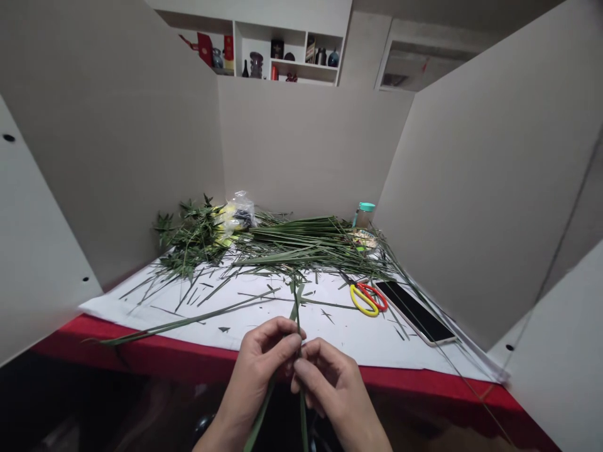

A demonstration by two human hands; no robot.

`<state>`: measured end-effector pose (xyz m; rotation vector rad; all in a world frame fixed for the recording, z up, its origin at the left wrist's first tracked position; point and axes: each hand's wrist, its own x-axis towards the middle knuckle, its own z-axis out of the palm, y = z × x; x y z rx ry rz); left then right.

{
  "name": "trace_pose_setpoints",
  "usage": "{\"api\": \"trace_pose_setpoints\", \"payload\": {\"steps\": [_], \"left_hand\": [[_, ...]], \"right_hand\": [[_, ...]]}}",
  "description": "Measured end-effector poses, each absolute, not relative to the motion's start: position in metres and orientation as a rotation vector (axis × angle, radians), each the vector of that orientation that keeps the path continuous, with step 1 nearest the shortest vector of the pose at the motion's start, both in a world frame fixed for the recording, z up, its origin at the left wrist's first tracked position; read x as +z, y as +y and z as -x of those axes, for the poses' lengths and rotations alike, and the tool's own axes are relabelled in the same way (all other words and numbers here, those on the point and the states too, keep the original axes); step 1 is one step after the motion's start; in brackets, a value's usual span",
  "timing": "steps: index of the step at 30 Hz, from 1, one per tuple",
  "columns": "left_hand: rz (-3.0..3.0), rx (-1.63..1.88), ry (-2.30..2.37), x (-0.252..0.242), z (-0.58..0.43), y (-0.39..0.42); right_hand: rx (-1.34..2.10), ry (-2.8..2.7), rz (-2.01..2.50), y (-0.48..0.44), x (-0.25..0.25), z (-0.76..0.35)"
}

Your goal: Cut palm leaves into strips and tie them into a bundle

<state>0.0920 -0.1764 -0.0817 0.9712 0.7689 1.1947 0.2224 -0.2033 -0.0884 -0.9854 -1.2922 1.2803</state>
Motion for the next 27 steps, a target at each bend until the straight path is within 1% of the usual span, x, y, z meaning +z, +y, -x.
{"api": "trace_pose_setpoints", "payload": {"steps": [10,17,27], "left_hand": [[-1.011,1.173,0.762,-0.0809,-0.0896,-0.1782],[-1.067,1.185,0.811,-0.0736,-0.0880,-0.1826],[-1.128,1.139,0.782,-0.0769,-0.0879,-0.1788]], "right_hand": [[1.451,-1.256,0.963,-0.2040,-0.0828,-0.2284],[1.359,-1.255,1.053,-0.2029,-0.0852,-0.2253],[1.235,-1.348,1.094,-0.2057,-0.0885,-0.2265]]}}
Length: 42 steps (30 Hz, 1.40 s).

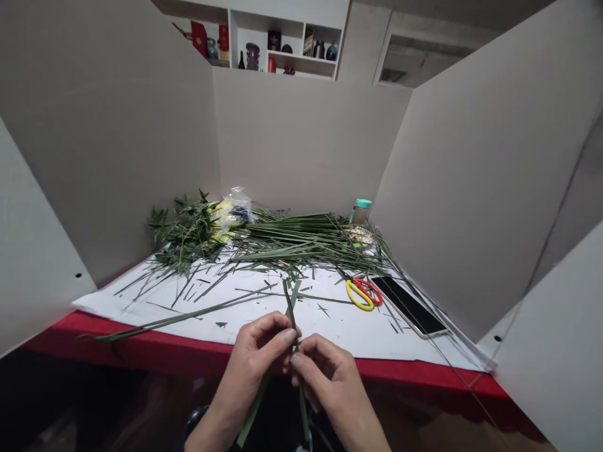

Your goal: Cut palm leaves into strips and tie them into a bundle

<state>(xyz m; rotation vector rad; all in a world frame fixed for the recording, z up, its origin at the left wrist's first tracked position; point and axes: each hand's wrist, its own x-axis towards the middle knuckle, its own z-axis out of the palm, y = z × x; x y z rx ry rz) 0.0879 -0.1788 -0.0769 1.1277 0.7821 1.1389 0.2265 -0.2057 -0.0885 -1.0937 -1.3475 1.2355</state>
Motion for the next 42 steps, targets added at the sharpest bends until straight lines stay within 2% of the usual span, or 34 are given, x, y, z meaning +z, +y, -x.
{"api": "trace_pose_setpoints", "payload": {"steps": [8,17,24,31,38,42], "left_hand": [[-1.143,1.141,0.784,-0.072,-0.088,-0.177],[-1.036,1.069,0.698,-0.081,-0.090,-0.171],[-1.032,1.093,0.715,-0.080,-0.088,-0.173],[-1.003,1.119,0.695,-0.080,-0.091,-0.174],[-0.947,1.171,0.722,-0.078,-0.092,-0.184],[-0.896,1.152,0.684,-0.082,-0.091,-0.191]], "right_hand": [[1.205,-1.392,1.140,-0.204,-0.086,-0.228],[1.594,-1.265,0.895,-0.202,-0.088,-0.238],[1.495,-1.324,0.945,-0.200,-0.091,-0.237],[1.729,-1.121,0.875,-0.200,-0.099,-0.237],[1.566,-1.081,1.034,-0.200,-0.112,-0.237],[1.696,-1.031,0.990,-0.206,-0.112,-0.235]]}}
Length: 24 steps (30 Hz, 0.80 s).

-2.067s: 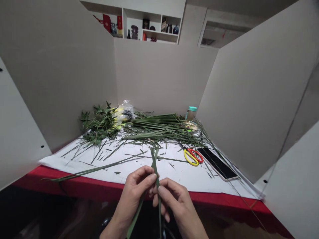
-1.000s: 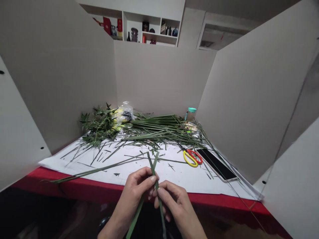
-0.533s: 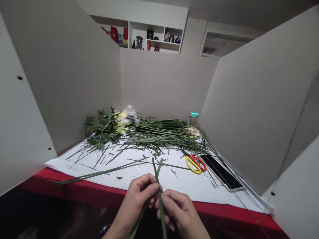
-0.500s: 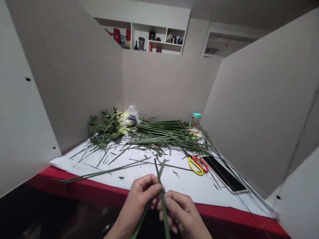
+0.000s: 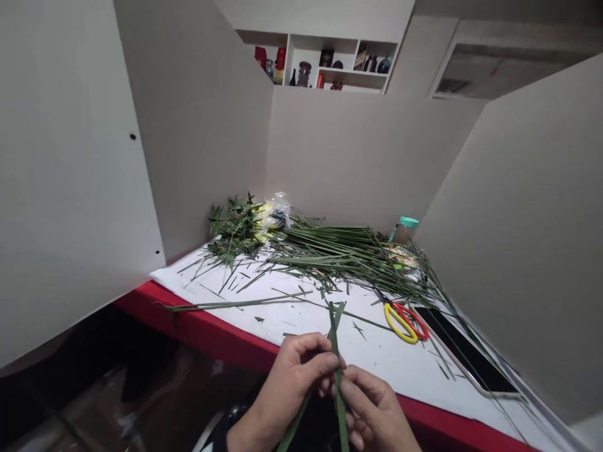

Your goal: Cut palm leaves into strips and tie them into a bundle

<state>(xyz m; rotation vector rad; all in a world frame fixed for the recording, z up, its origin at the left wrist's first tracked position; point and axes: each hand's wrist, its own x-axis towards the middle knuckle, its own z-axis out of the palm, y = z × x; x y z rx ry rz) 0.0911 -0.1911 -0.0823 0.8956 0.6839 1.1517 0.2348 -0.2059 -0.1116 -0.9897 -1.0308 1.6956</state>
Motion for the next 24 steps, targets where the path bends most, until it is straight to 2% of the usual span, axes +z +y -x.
{"api": "trace_pose_setpoints", "payload": {"steps": [4,7,11,14,19,24], "left_hand": [[-0.822,1.119,0.569,-0.092,-0.090,-0.191],[-0.742,1.189,0.494,-0.095,-0.088,-0.189],[-0.651,1.372,0.471,-0.093,-0.076,-0.192],[-0.610,1.449,0.486,-0.093,-0.058,-0.201],[-0.480,1.614,0.757,-0.102,-0.015,-0.219],[-0.474,1.664,0.932,-0.106,0.002,-0.227]], "right_hand": [[1.807,-1.050,0.912,-0.210,-0.107,-0.233],[1.698,-1.184,0.948,-0.205,-0.098,-0.231],[1.316,-1.647,0.963,-0.176,-0.068,-0.211],[0.714,-2.095,0.985,-0.139,-0.051,-0.180],[0.433,-2.409,0.910,-0.084,-0.067,-0.136],[0.163,-2.607,0.878,-0.072,-0.087,-0.129]]}}
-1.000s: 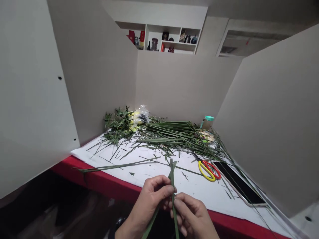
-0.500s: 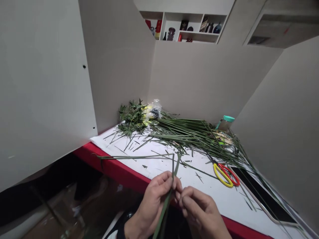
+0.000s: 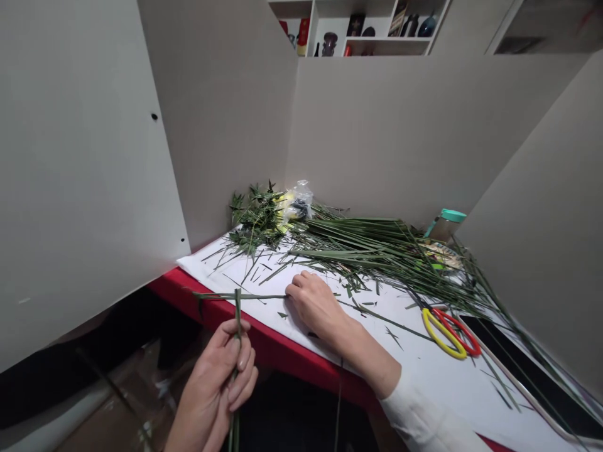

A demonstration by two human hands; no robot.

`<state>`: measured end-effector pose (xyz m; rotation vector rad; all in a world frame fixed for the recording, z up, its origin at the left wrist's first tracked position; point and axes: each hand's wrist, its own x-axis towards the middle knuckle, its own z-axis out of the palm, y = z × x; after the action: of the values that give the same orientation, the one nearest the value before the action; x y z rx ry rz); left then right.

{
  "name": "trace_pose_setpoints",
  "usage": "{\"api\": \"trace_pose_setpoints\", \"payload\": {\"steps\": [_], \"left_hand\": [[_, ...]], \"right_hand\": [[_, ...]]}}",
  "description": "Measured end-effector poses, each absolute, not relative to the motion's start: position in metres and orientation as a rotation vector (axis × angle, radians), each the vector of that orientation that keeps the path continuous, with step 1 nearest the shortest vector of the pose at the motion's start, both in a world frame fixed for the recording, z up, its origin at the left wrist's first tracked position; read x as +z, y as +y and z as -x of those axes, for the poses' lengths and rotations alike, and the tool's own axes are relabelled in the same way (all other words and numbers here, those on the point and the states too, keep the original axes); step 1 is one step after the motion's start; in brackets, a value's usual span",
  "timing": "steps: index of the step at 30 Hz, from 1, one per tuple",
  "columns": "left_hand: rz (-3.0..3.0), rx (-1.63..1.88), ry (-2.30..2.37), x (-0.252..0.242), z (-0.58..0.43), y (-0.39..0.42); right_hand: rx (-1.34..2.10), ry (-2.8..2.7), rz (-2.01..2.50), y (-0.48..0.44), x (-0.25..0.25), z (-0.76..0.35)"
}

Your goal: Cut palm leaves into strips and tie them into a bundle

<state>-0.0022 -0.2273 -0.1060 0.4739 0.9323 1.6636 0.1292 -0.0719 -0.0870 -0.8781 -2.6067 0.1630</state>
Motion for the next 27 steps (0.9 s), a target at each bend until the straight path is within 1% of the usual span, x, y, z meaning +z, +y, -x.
{"api": "trace_pose_setpoints", "payload": {"steps": [4,8,15,19,23,25,27], "left_hand": [[-0.567,1.660,0.982,-0.097,-0.003,-0.229],[-0.606,1.710,0.985,-0.091,0.000,-0.230],[-0.509,1.670,0.935,-0.091,0.003,-0.212],[-0.448,1.725,0.888,-0.080,-0.009,-0.195],[-0.561,1.724,0.819,-0.062,-0.023,-0.185],[-0.639,1.692,0.784,-0.054,-0.030,-0.182],[-0.657,1.699,0.756,-0.049,-0.035,-0.180]], "right_hand": [[0.054,-2.595,0.875,-0.074,-0.075,-0.144],[0.066,-2.450,0.912,-0.078,-0.052,-0.173],[0.402,-2.194,0.982,-0.105,-0.028,-0.222],[0.584,-2.097,1.027,-0.128,-0.028,-0.238],[0.888,-1.956,1.079,-0.151,-0.032,-0.244],[0.931,-1.946,1.096,-0.160,-0.033,-0.245],[0.896,-1.962,1.106,-0.167,-0.034,-0.246]]}}
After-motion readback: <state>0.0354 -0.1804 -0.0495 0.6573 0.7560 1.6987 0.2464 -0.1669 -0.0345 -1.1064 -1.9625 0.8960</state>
